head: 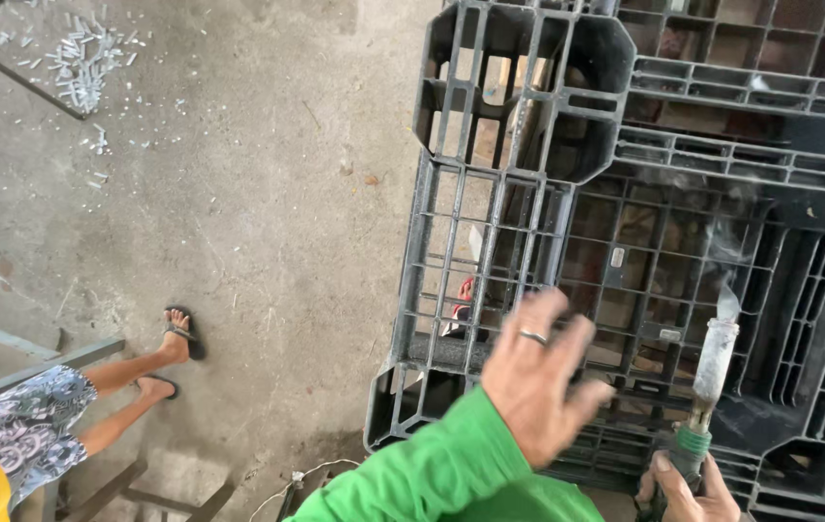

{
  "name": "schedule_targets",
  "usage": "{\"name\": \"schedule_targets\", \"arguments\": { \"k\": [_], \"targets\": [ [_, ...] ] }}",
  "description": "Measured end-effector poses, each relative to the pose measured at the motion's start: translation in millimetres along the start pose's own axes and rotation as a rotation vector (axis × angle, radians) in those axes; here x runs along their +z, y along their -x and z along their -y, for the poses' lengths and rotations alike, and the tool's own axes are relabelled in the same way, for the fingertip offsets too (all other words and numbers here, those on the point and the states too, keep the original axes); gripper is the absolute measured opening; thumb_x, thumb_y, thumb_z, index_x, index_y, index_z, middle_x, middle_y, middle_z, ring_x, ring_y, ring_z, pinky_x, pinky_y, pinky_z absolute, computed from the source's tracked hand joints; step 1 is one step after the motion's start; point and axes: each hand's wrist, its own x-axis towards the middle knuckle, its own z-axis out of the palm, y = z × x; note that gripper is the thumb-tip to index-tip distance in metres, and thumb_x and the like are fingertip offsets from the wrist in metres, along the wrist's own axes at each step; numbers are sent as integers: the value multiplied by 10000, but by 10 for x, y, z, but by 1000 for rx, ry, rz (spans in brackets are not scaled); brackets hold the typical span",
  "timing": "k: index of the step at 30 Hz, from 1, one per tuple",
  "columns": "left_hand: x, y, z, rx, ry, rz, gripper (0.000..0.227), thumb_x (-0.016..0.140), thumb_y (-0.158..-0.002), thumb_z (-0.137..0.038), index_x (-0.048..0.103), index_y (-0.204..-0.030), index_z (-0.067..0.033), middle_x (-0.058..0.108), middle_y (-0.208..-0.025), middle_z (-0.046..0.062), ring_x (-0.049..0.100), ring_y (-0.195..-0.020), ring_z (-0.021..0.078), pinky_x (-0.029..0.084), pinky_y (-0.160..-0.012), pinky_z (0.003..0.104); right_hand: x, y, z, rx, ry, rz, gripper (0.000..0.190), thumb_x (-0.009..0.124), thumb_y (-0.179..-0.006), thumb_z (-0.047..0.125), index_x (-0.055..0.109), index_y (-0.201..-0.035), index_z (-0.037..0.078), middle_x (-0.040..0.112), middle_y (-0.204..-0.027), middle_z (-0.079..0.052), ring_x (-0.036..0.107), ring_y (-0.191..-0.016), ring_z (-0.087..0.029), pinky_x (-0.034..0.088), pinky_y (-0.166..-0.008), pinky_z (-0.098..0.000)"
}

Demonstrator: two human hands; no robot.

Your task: The person uses a heated tool to smooth the edges and seams of stacked black plastic crates. They repeatedly run the tool along the crate's grid and rim, repositioning the crates to access different areas. The person holds the crates steady with one hand while applying the tool with the other.

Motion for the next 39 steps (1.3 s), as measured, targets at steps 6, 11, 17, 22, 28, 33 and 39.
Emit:
{"name": "schedule_targets", "arguments": {
  "k": [6,11,17,22,28,33,39],
  "targets": [
    [282,-259,758,-40,-343,-30,936,630,-926,-561,311,-1569,39,163,-1667,318,108,-1544,520,142,-1212,655,79,140,191,-13,29,-18,476,673,-919,83,620,-1372,-55,638,-743,-135,602,-605,-185,484,-580,-318],
    [486,-476,866,-71,-302,-15,939,653,-938,-501,243,-1602,21,111,-1656,328,57,-1556,530,105,-1201,717,154,206,313,29,52,-60,441,675,-902,101,651,-1313,-54,642,-713,-128,601,-597,-184,479,-568,-319],
    [527,-736,806,-158,-394,-187,1043,671,-833,-592,255,-1605,-27,52,-1638,381,18,-1522,560,-14,-1136,778,160,188,315,74,42,-75,339,692,-901,95,653,-1180,-94,644,-730,-134,608,-604,-187,486,-562,-321],
    [274,-1049,1044,-188,-456,-141,1027,605,-729,-848,574,-1350,-30,75,-1670,298,68,-1548,499,-52,-1125,799,204,216,323,-6,-29,-80,382,688,-912,83,650,-1261,-68,633,-742,-124,578,-604,-155,440,-570,-279],
    [316,-1101,1081,-261,-360,-220,833,631,-717,-861,738,-960,-72,195,-1652,275,166,-1543,489,-59,-1173,810,256,219,454,-47,-47,-54,403,671,-945,76,616,-1301,-104,639,-795,-105,582,-623,-149,461,-571,-274],
    [428,-1073,1109,-223,-324,-395,805,657,-705,-844,742,-968,-88,369,-1535,231,261,-1479,446,-26,-1214,786,262,227,502,-91,-7,-32,460,661,-944,78,592,-1359,-108,644,-817,-105,584,-631,-153,469,-574,-279],
    [419,-1100,1064,-246,-365,-345,807,674,-741,-815,719,-994,-51,378,-1475,251,266,-1461,445,-14,-1181,796,238,189,452,-57,-39,-38,484,681,-917,86,601,-1359,-93,636,-775,-94,575,-606,-144,461,-562,-272]
  ]
}}
